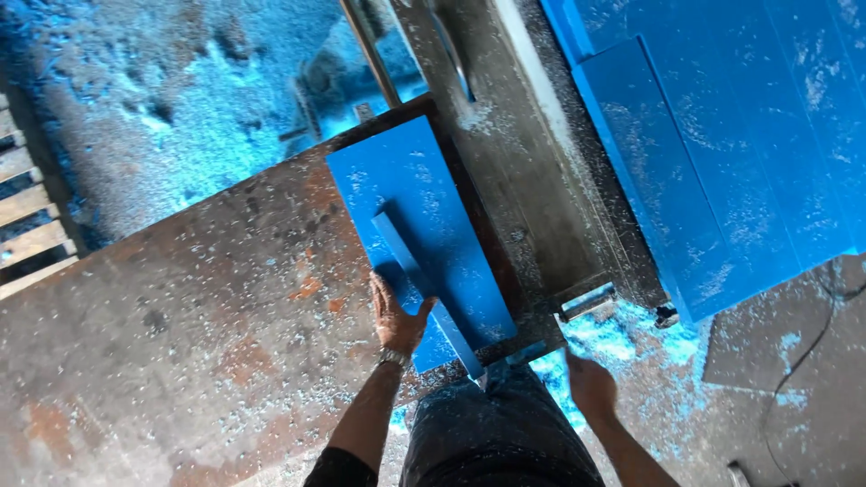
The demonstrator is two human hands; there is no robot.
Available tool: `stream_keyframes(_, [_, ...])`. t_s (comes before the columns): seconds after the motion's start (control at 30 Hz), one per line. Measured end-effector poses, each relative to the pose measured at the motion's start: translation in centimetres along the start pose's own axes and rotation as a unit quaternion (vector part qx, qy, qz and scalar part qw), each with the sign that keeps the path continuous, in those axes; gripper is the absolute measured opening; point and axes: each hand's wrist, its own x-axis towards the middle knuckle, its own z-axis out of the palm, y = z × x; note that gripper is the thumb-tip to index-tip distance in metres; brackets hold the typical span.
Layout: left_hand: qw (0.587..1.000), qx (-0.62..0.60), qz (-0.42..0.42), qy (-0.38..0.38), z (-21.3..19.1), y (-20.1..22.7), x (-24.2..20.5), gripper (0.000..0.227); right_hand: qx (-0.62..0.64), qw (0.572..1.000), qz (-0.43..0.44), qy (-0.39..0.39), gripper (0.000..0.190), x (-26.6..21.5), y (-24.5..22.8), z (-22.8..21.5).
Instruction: The person uses a table saw to cut a large blue plastic sheet into smaller rectangular pieces. They guide the sheet through the saw, remove the cut pieces, and stack them on the side of the machine.
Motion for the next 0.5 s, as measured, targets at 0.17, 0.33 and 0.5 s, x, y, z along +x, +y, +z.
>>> stream_keyframes(0.17, [0.989,-0.050,-0.129,-0.045,-1.9,3.3,0.0,0.139,0.101,0.855,-0.485,0.153,0.053,1.3,-10.2,2.0])
stream_keyframes(0.33, [0.984,0.013,-0.155,-0.087,-0.8,5.2,-1.0,0.136,0.004,0.910,-0.410,0.061,0.067,-0.8,-13.1,4.7])
stream_keyframes(0.5, [0.985,0.003,-0.147,-0.094,1.6,7.2,-3.2,0.138,-0.012,0.928,-0.369,0.041,0.047,-0.9,-10.5,3.8])
